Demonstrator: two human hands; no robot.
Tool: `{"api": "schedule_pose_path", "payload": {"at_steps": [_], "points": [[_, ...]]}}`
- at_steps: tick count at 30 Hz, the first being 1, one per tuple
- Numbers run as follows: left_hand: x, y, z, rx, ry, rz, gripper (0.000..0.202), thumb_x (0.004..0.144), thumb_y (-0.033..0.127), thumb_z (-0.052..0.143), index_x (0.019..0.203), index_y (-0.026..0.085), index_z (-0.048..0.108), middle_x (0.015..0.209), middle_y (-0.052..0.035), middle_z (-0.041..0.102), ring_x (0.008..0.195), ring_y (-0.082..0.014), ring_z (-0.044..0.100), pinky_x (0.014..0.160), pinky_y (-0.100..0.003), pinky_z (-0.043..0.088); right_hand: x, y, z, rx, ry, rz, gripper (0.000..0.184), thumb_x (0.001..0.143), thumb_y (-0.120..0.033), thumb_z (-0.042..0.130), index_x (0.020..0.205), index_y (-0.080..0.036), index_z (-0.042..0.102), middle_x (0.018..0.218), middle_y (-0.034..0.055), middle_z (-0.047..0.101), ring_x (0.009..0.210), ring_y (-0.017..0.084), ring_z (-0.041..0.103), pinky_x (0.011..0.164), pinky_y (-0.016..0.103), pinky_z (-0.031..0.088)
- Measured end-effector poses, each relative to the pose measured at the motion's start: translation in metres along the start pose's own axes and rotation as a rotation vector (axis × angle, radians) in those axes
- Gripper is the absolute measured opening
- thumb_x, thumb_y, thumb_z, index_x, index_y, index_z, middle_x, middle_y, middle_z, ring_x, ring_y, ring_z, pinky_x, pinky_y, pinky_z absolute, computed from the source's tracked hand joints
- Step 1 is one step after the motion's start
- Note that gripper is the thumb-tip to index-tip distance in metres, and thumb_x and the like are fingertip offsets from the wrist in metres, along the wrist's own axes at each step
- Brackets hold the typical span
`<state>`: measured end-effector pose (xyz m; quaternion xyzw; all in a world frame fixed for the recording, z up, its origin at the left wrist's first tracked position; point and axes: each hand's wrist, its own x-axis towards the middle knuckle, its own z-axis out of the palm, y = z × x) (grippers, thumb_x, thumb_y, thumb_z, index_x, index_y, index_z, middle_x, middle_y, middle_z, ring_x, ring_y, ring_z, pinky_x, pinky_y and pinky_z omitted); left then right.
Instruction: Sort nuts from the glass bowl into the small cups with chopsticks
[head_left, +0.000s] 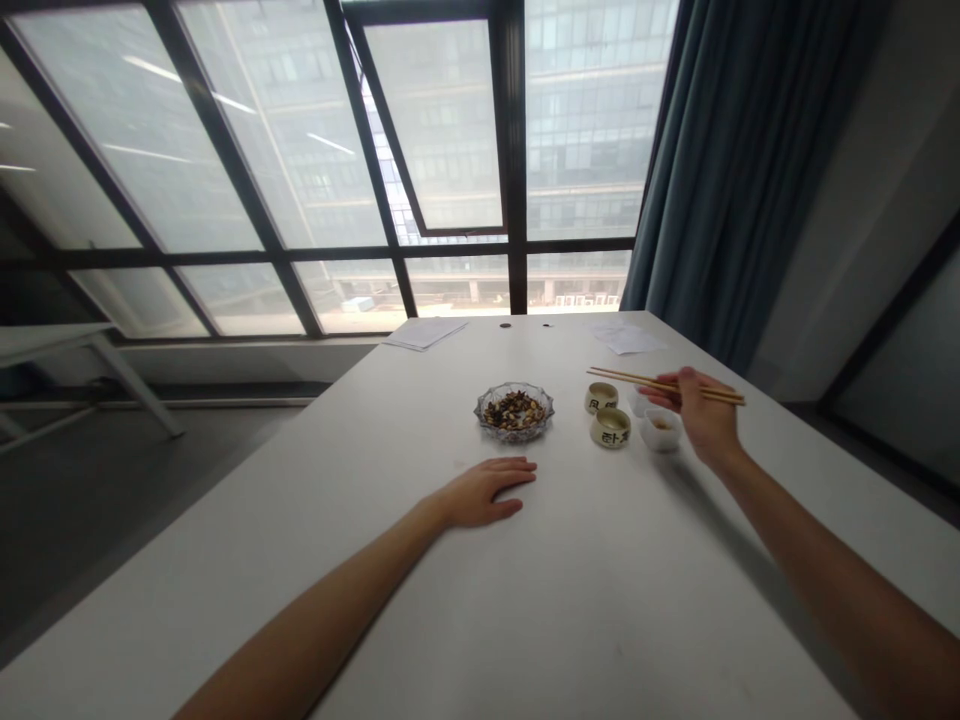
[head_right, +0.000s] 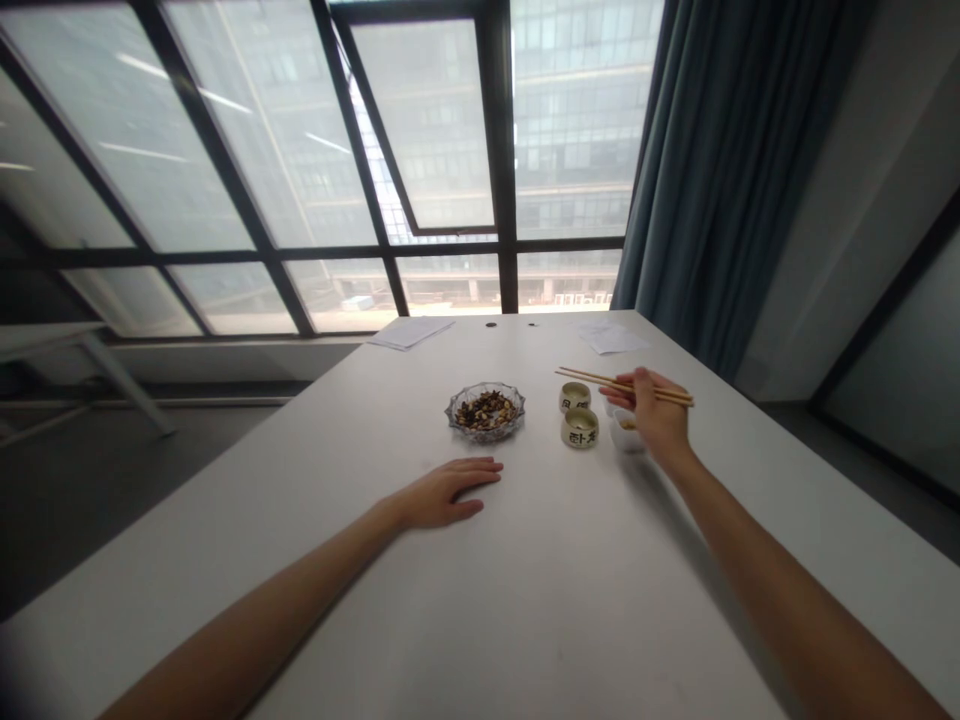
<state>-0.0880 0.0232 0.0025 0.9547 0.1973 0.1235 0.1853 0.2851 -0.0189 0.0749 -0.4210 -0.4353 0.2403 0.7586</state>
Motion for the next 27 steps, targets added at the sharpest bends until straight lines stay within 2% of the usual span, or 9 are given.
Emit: {"api": "schedule_pose_path", "payload": {"at_steps": [3, 7, 10, 14, 17, 22, 27], "points": [[0.0, 0.0, 0.0, -0.003, 0.006, 0.008, 0.054, 0.094, 0.037, 0.059, 0.147, 0.025, 0.053, 0.155, -0.0078, 0.05, 0.145, -0.0264, 0.045, 0.123, -0.042, 0.034, -0.014, 0.003, 0.031, 0.007, -0.143, 0.094, 0.053, 0.074, -0.064, 0.08, 0.082, -0.012, 0.073, 0.08, 0.0134, 0.078, 0.073, 0.026, 0.079, 0.066, 0.028, 0.066], [-0.001, -0.002, 0.002, 0.001, 0.009, 0.01, 0.055, 0.094, 0.038, 0.059, 0.147, 0.024, 0.053, 0.155, -0.0078, 0.05, 0.145, -0.0259, 0.045, 0.123, -0.041, 0.033, -0.013, 0.022, 0.071, -0.064, -0.281, 0.19, 0.051, 0.077, -0.064, 0.077, 0.081, -0.013, 0.072, 0.073, 0.0124, 0.077, 0.064, 0.024, 0.077, 0.057, 0.026, 0.065], [-0.001, -0.002, 0.003, 0.001, 0.015, 0.012, 0.055, 0.094, 0.039, 0.059, 0.147, 0.025, 0.053, 0.155, -0.0076, 0.051, 0.146, -0.0259, 0.044, 0.123, -0.041, 0.033, 0.003, 0.031, 0.104, -0.183, -0.385, 0.187, 0.047, 0.084, -0.059, 0.073, 0.075, -0.014, 0.07, 0.066, 0.0118, 0.074, 0.058, 0.024, 0.076, 0.053, 0.027, 0.063], [0.0, -0.002, 0.003, -0.009, 0.021, 0.023, 0.054, 0.094, 0.038, 0.06, 0.146, 0.024, 0.054, 0.155, -0.0085, 0.051, 0.145, -0.0261, 0.045, 0.123, -0.041, 0.033, 0.032, 0.032, 0.147, -0.374, -0.526, 0.143, 0.042, 0.091, -0.05, 0.069, 0.067, -0.015, 0.065, 0.06, 0.012, 0.072, 0.053, 0.023, 0.073, 0.048, 0.027, 0.061], [-0.001, -0.001, 0.003, -0.015, 0.019, 0.021, 0.055, 0.093, 0.037, 0.06, 0.145, 0.023, 0.055, 0.154, -0.0091, 0.052, 0.145, -0.0268, 0.046, 0.123, -0.042, 0.033, 0.048, 0.033, 0.173, -0.495, -0.623, 0.176, 0.04, 0.093, -0.042, 0.068, 0.065, -0.015, 0.063, 0.06, 0.0128, 0.072, 0.051, 0.022, 0.072, 0.046, 0.026, 0.059], [-0.001, 0.001, 0.004, -0.027, 0.025, 0.033, 0.055, 0.092, 0.036, 0.061, 0.145, 0.021, 0.055, 0.154, -0.0097, 0.052, 0.145, -0.0264, 0.046, 0.123, -0.041, 0.033, 0.061, 0.042, 0.198, -0.642, -0.715, 0.188, 0.039, 0.094, -0.036, 0.067, 0.062, -0.016, 0.061, 0.055, 0.0118, 0.07, 0.046, 0.022, 0.07, 0.042, 0.025, 0.056], [-0.001, 0.0, 0.006, -0.039, 0.037, 0.038, 0.056, 0.092, 0.037, 0.062, 0.145, 0.022, 0.055, 0.154, -0.0092, 0.052, 0.145, -0.0259, 0.046, 0.123, -0.041, 0.033, 0.069, 0.047, 0.206, -0.672, -0.741, 0.231, 0.036, 0.093, -0.025, 0.066, 0.06, -0.016, 0.059, 0.049, 0.0099, 0.066, 0.041, 0.021, 0.067, 0.039, 0.025, 0.054]]}}
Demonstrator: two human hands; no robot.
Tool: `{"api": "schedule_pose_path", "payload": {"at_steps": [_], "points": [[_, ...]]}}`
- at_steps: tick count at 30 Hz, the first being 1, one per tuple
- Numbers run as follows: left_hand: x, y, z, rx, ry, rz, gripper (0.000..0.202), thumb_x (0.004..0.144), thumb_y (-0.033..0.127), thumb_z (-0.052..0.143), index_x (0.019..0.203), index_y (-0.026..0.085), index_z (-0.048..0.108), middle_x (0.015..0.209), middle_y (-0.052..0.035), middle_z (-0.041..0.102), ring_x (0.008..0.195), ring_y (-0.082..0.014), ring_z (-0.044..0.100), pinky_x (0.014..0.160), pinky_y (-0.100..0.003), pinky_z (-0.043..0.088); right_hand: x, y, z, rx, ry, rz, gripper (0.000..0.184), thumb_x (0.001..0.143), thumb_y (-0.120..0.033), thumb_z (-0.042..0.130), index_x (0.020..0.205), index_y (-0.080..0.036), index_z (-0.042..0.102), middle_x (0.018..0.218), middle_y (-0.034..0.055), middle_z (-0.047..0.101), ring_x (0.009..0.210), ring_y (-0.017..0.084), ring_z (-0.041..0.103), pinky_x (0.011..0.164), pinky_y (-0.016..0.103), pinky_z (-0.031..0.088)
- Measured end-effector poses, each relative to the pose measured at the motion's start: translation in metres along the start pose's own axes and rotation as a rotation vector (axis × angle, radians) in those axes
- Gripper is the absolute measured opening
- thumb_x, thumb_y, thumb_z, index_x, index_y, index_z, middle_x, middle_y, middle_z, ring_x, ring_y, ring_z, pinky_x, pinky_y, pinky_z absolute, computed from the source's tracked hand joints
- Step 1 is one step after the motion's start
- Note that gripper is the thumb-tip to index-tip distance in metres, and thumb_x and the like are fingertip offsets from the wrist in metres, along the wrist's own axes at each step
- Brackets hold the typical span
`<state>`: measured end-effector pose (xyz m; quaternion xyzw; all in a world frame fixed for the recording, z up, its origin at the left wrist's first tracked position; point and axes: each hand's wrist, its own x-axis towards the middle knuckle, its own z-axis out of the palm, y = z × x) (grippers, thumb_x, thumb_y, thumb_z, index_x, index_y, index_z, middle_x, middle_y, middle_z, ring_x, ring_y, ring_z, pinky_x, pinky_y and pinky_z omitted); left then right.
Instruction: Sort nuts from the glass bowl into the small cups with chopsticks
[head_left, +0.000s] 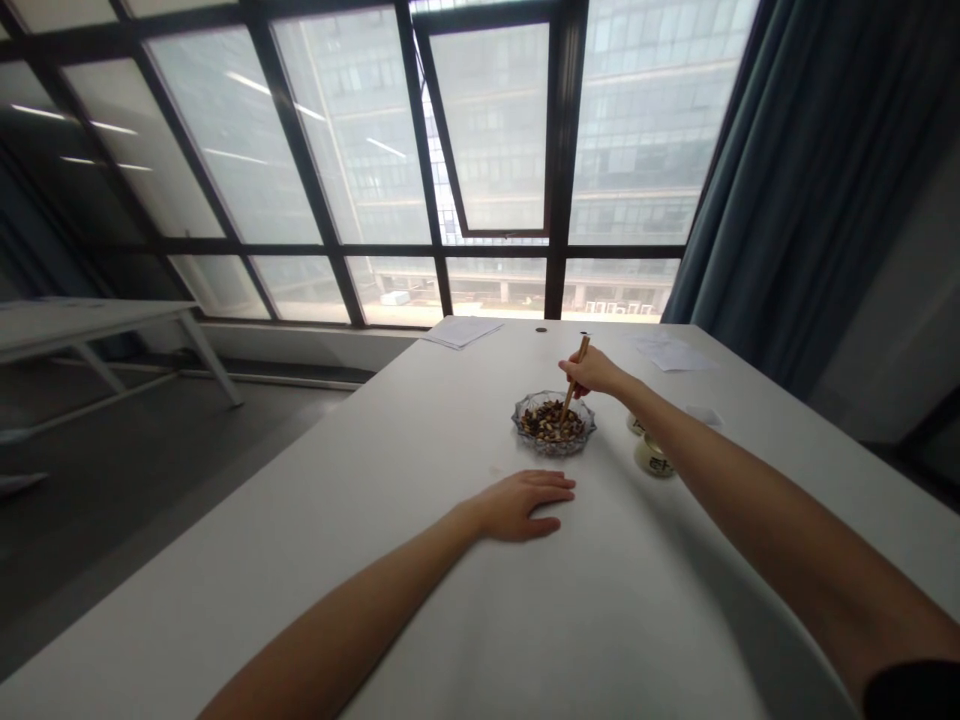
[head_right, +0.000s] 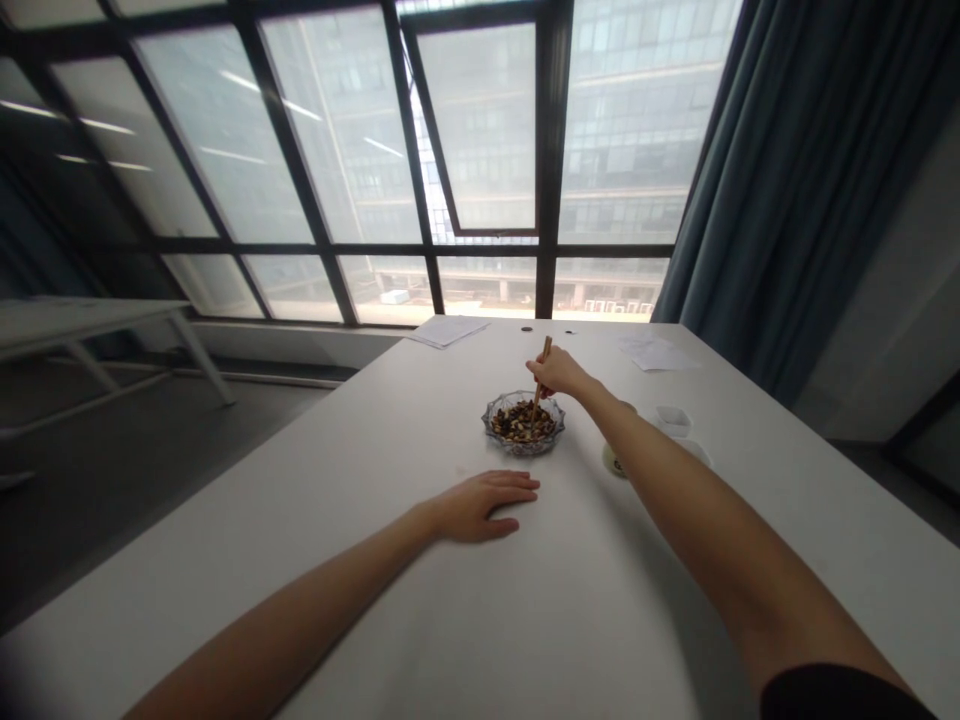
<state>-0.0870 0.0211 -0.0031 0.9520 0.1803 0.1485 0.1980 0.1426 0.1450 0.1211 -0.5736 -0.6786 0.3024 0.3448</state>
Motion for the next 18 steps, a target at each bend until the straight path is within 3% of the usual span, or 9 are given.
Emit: {"api": "schedule_pose_path", "payload": {"at_steps": [6, 14, 18], "points": [[0.0, -0.003, 0.001, 0.005, -0.007, 0.012, 0.055, 0.093, 0.038, 0.061, 0.145, 0.022, 0.055, 0.154, -0.0092, 0.052, 0.145, -0.0253, 0.046, 0.124, -0.04, 0.032, -0.008, 0.009, -0.004, 0.107, -0.039, 0.02, 0.034, 0.096, -0.024, 0.062, 0.063, -0.015, 0.06, 0.051, 0.0094, 0.067, 0.044, 0.021, 0.07, 0.042, 0.025, 0.057], [0.001, -0.002, 0.0, -0.02, 0.017, 0.018, 0.055, 0.092, 0.036, 0.063, 0.145, 0.024, 0.056, 0.153, -0.01, 0.053, 0.144, -0.0274, 0.047, 0.122, -0.043, 0.034, -0.031, 0.011, -0.012, 0.277, -0.047, 0.087, 0.032, 0.085, -0.026, 0.08, 0.06, -0.012, 0.064, 0.058, 0.0125, 0.071, 0.052, 0.021, 0.072, 0.053, 0.025, 0.063], [0.0, -0.002, 0.0, -0.019, 0.02, 0.011, 0.055, 0.091, 0.035, 0.063, 0.145, 0.025, 0.055, 0.153, -0.0098, 0.053, 0.143, -0.0282, 0.048, 0.122, -0.044, 0.034, -0.043, 0.005, -0.018, 0.342, -0.084, 0.14, 0.039, 0.096, -0.032, 0.068, 0.063, -0.011, 0.065, 0.066, 0.0184, 0.073, 0.058, 0.02, 0.074, 0.058, 0.022, 0.063]]}}
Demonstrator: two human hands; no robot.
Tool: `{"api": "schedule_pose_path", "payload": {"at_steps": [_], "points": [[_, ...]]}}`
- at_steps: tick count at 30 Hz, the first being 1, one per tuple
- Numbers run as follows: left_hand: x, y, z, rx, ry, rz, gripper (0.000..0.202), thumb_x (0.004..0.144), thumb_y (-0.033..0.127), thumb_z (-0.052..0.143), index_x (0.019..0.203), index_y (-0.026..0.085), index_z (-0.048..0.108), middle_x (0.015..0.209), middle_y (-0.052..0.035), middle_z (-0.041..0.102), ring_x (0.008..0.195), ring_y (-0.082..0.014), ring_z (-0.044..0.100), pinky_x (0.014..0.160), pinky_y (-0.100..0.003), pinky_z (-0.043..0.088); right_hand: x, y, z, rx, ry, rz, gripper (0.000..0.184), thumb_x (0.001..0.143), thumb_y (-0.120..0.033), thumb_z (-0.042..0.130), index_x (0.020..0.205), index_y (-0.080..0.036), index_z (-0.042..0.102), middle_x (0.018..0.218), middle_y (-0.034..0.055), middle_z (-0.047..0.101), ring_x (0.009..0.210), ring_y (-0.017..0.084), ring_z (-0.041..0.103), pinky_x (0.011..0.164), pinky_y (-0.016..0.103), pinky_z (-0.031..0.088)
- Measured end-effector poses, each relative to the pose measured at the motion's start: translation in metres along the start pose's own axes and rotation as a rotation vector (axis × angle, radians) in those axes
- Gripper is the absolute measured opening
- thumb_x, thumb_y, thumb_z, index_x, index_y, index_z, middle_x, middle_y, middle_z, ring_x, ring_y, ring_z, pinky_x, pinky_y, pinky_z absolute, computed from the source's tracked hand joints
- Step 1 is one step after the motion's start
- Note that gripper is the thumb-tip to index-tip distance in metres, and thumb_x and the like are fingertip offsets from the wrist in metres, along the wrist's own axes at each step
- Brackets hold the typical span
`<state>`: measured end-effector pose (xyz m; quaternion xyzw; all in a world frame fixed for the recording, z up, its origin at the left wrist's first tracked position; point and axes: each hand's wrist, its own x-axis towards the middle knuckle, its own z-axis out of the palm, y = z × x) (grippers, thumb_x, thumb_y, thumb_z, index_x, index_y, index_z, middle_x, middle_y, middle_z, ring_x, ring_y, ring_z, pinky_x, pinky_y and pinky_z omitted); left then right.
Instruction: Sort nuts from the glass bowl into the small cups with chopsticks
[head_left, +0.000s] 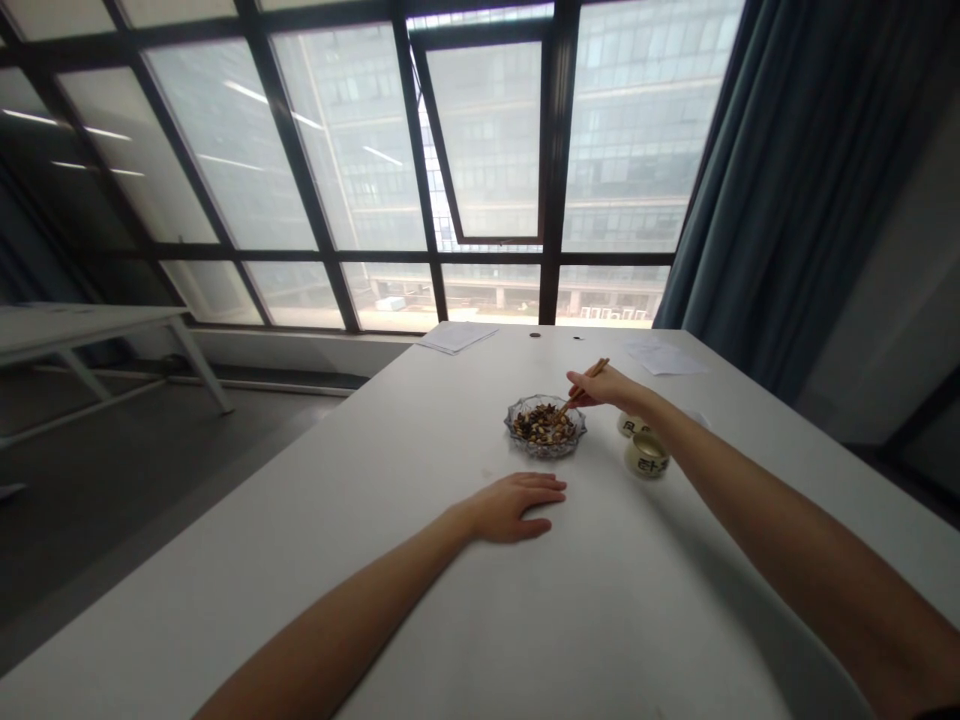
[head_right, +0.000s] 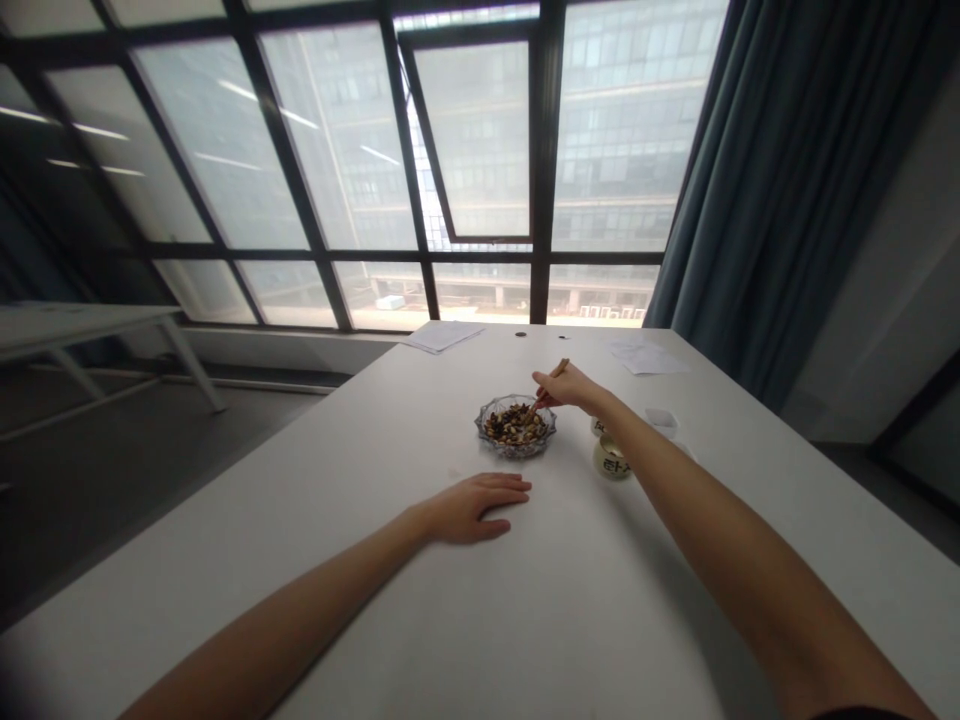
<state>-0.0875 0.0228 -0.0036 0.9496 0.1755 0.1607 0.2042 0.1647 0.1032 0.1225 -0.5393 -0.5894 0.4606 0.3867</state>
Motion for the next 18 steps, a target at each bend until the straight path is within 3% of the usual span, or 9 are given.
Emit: {"api": "schedule_pose_path", "payload": {"at_steps": [4, 8, 14, 18], "points": [[0.0, 0.001, -0.001, -0.004, -0.003, -0.005, 0.055, 0.091, 0.035, 0.063, 0.145, 0.024, 0.056, 0.153, -0.01, 0.053, 0.144, -0.028, 0.047, 0.122, -0.044, 0.034, -0.011, -0.003, -0.005, 0.066, -0.025, 0.063, 0.049, 0.105, -0.039, 0.051, 0.067, -0.011, 0.066, 0.07, 0.0191, 0.074, 0.063, 0.02, 0.076, 0.06, 0.023, 0.063], [0.0, 0.001, -0.002, -0.009, -0.003, -0.003, 0.055, 0.091, 0.036, 0.063, 0.144, 0.024, 0.056, 0.153, -0.0098, 0.053, 0.144, -0.0278, 0.047, 0.122, -0.043, 0.033, -0.019, 0.002, -0.007, -0.003, 0.053, 0.056, 0.052, 0.103, -0.046, 0.05, 0.068, -0.011, 0.066, 0.056, 0.0141, 0.069, 0.045, 0.019, 0.068, 0.045, 0.025, 0.058], [0.0, 0.002, -0.002, -0.018, 0.0, -0.001, 0.052, 0.092, 0.038, 0.063, 0.142, 0.024, 0.059, 0.152, -0.0104, 0.054, 0.143, -0.0279, 0.048, 0.122, -0.043, 0.034, -0.026, 0.011, -0.014, -0.07, 0.216, -0.215, 0.042, 0.095, -0.045, 0.064, 0.068, -0.013, 0.066, 0.047, 0.0049, 0.062, 0.036, 0.012, 0.058, 0.034, 0.019, 0.04], [-0.002, 0.008, -0.004, -0.037, 0.065, -0.026, 0.043, 0.093, 0.036, 0.06, 0.134, 0.024, 0.064, 0.139, -0.0101, 0.065, 0.132, -0.0264, 0.058, 0.116, -0.04, 0.04, -0.037, 0.012, -0.013, -0.129, 0.259, -0.422, 0.043, 0.088, -0.05, 0.068, 0.063, -0.016, 0.064, 0.047, 0.0015, 0.059, 0.037, 0.011, 0.05, 0.037, 0.022, 0.037]]}}
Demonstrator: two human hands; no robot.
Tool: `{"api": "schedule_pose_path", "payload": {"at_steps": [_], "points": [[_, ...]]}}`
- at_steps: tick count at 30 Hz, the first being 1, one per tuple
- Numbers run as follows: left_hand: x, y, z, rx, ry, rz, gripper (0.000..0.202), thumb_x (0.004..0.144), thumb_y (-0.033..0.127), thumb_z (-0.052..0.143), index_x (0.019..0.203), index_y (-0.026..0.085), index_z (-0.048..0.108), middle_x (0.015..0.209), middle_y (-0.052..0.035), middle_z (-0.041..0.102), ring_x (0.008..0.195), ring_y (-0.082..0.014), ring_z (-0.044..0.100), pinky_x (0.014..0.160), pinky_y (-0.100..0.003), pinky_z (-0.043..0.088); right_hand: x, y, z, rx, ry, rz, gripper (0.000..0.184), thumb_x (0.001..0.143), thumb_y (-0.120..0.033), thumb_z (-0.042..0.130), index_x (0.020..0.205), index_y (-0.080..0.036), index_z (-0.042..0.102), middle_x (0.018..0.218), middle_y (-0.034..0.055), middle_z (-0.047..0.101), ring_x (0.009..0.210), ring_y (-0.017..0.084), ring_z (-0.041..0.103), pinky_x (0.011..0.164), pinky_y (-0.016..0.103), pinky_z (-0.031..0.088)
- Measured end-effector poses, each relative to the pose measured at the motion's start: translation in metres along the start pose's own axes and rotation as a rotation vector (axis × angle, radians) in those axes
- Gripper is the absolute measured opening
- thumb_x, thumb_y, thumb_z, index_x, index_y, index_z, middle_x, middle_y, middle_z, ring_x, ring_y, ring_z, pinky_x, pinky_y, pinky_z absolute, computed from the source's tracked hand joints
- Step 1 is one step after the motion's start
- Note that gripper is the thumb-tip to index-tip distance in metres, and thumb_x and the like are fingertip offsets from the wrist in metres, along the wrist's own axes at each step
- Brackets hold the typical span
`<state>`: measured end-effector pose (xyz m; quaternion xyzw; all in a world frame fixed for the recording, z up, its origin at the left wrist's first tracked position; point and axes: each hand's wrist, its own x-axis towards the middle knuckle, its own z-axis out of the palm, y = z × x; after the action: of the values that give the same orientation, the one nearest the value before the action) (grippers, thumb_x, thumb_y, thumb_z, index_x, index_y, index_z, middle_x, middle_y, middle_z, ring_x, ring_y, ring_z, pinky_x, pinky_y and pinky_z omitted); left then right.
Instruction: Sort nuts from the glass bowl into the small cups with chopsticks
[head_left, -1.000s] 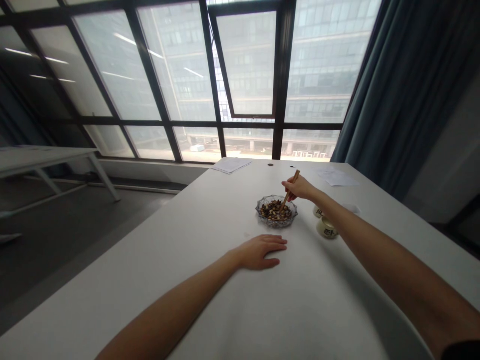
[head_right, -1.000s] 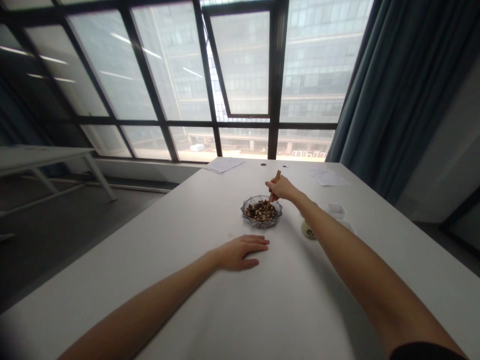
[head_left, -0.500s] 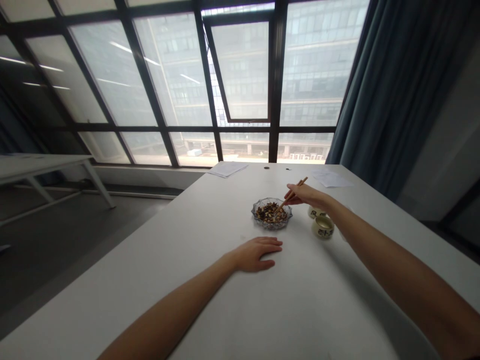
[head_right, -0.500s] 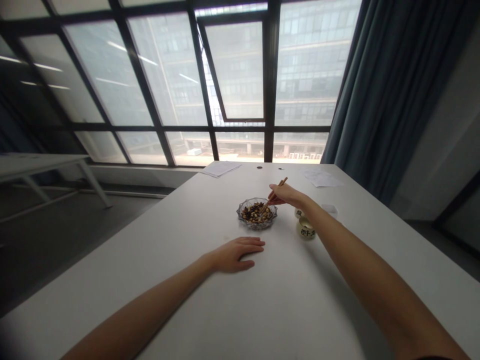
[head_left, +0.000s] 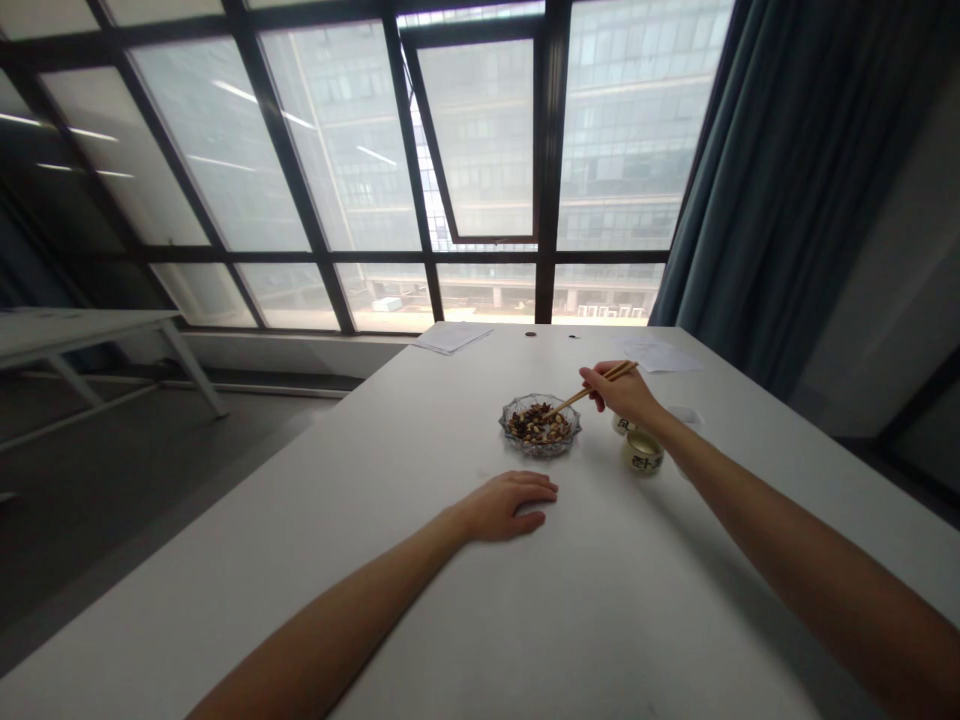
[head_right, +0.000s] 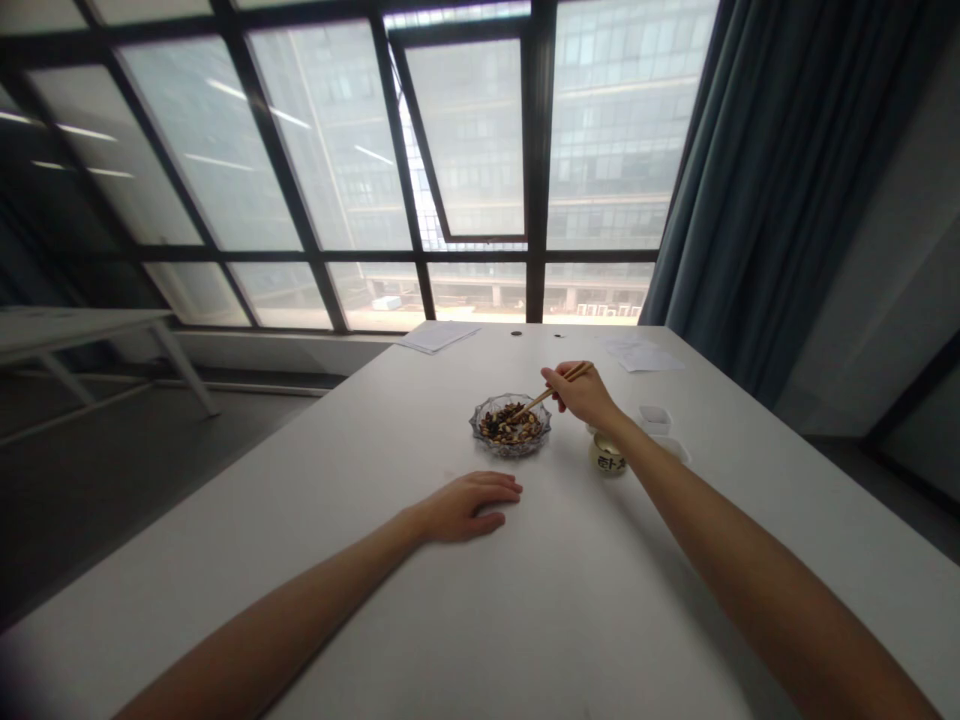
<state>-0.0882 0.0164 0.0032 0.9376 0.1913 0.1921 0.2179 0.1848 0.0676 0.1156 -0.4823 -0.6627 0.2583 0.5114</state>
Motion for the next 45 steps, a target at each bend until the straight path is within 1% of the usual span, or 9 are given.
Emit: {"api": "schedule_pose_path", "payload": {"at_steps": [5, 7, 9, 11, 14, 21, 34, 41, 45], "points": [[0.007, 0.009, 0.002, -0.15, 0.298, -0.236, 0.029, 0.094, 0.043, 0.06, 0.106, 0.023, 0.076, 0.096, -0.0073, 0.075, 0.086, -0.0191, 0.065, 0.081, -0.031, 0.051, -0.041, -0.009, 0.02, -0.082, 0.108, -0.165, 0.043, 0.093, -0.052, 0.062, 0.064, -0.021, 0.06, 0.048, -0.0017, 0.055, 0.046, 0.012, 0.049, 0.046, 0.024, 0.038], [0.013, 0.014, 0.004, -0.418, 0.39, -0.373, 0.035, 0.09, 0.05, 0.065, 0.097, 0.018, 0.077, 0.084, -0.0071, 0.073, 0.073, -0.0165, 0.061, 0.068, -0.028, 0.047, -0.065, -0.009, 0.035, -0.044, 0.148, -0.193, 0.042, 0.095, -0.051, 0.06, 0.063, -0.022, 0.059, 0.052, -0.0015, 0.056, 0.049, 0.014, 0.049, 0.048, 0.026, 0.039], [0.019, 0.02, 0.006, -0.813, 0.455, -0.474, 0.046, 0.085, 0.055, 0.07, 0.105, 0.014, 0.076, 0.082, -0.0072, 0.071, 0.065, -0.0133, 0.058, 0.058, -0.025, 0.042, -0.087, -0.007, 0.051, 0.04, 0.153, -0.216, 0.042, 0.097, -0.048, 0.059, 0.063, -0.023, 0.058, 0.054, -0.0014, 0.057, 0.051, 0.015, 0.051, 0.052, 0.027, 0.042], [0.022, 0.026, 0.006, -1.188, 0.538, -0.488, 0.049, 0.081, 0.053, 0.076, 0.109, 0.013, 0.074, 0.091, -0.0082, 0.07, 0.065, -0.0094, 0.055, 0.055, -0.021, 0.04, -0.106, -0.004, 0.066, 0.124, 0.136, -0.242, 0.039, 0.096, -0.046, 0.061, 0.065, -0.024, 0.059, 0.057, -0.001, 0.058, 0.054, 0.016, 0.053, 0.056, 0.028, 0.044], [0.024, 0.032, 0.006, -1.507, 0.724, -0.506, 0.043, 0.073, 0.042, 0.086, 0.098, 0.01, 0.073, 0.082, -0.0043, 0.065, 0.061, -0.0052, 0.051, 0.051, -0.016, 0.039, -0.124, 0.001, 0.082, 0.269, 0.077, -0.202, 0.03, 0.093, -0.043, 0.067, 0.071, -0.024, 0.062, 0.058, -0.0018, 0.059, 0.053, 0.015, 0.052, 0.054, 0.028, 0.042], [0.025, 0.025, 0.012, -1.592, 0.897, -0.513, 0.03, 0.074, 0.03, 0.087, 0.085, 0.011, 0.067, 0.071, 0.0017, 0.057, 0.055, -0.0021, 0.047, 0.047, -0.011, 0.037, -0.137, 0.002, 0.083, 0.56, 0.084, 0.035, 0.034, 0.093, -0.054, 0.062, 0.084, -0.022, 0.069, 0.067, 0.001, 0.064, 0.046, 0.014, 0.054, 0.042, 0.026, 0.038], [0.025, 0.035, 0.024, -1.47, 0.757, -0.546, 0.041, 0.071, 0.044, 0.087, 0.086, 0.01, 0.071, 0.078, -0.0039, 0.065, 0.06, -0.0058, 0.05, 0.053, -0.019, 0.038, -0.137, 0.008, 0.078, 0.602, 0.143, 0.031, 0.043, 0.094, -0.062, 0.057, 0.073, -0.024, 0.058, 0.055, -0.0022, 0.057, 0.041, 0.012, 0.049, 0.04, 0.024, 0.039], [0.021, 0.032, 0.027, -1.044, 0.365, -0.512, 0.054, 0.075, 0.049, 0.082, 0.115, 0.015, 0.072, 0.086, -0.006, 0.072, 0.064, -0.0102, 0.055, 0.055, -0.023, 0.038, -0.126, 0.022, 0.062, 0.584, 0.212, 0.058, 0.045, 0.091, -0.065, 0.06, 0.087, -0.021, 0.069, 0.08, 0.0071, 0.075, 0.072, 0.024, 0.076, 0.072, 0.04, 0.064], [0.021, 0.031, 0.033, -0.914, 0.272, -0.492, 0.05, 0.085, 0.057, 0.068, 0.105, 0.012, 0.073, 0.086, -0.0088, 0.072, 0.065, -0.0115, 0.056, 0.055, -0.023, 0.038, -0.115, 0.042, 0.058, 0.542, 0.256, 0.088, 0.048, 0.083, -0.068, 0.069, 0.083, -0.02, 0.069, 0.086, 0.0084, 0.076, 0.077, 0.026, 0.077, 0.078, 0.041, 0.065]]}}
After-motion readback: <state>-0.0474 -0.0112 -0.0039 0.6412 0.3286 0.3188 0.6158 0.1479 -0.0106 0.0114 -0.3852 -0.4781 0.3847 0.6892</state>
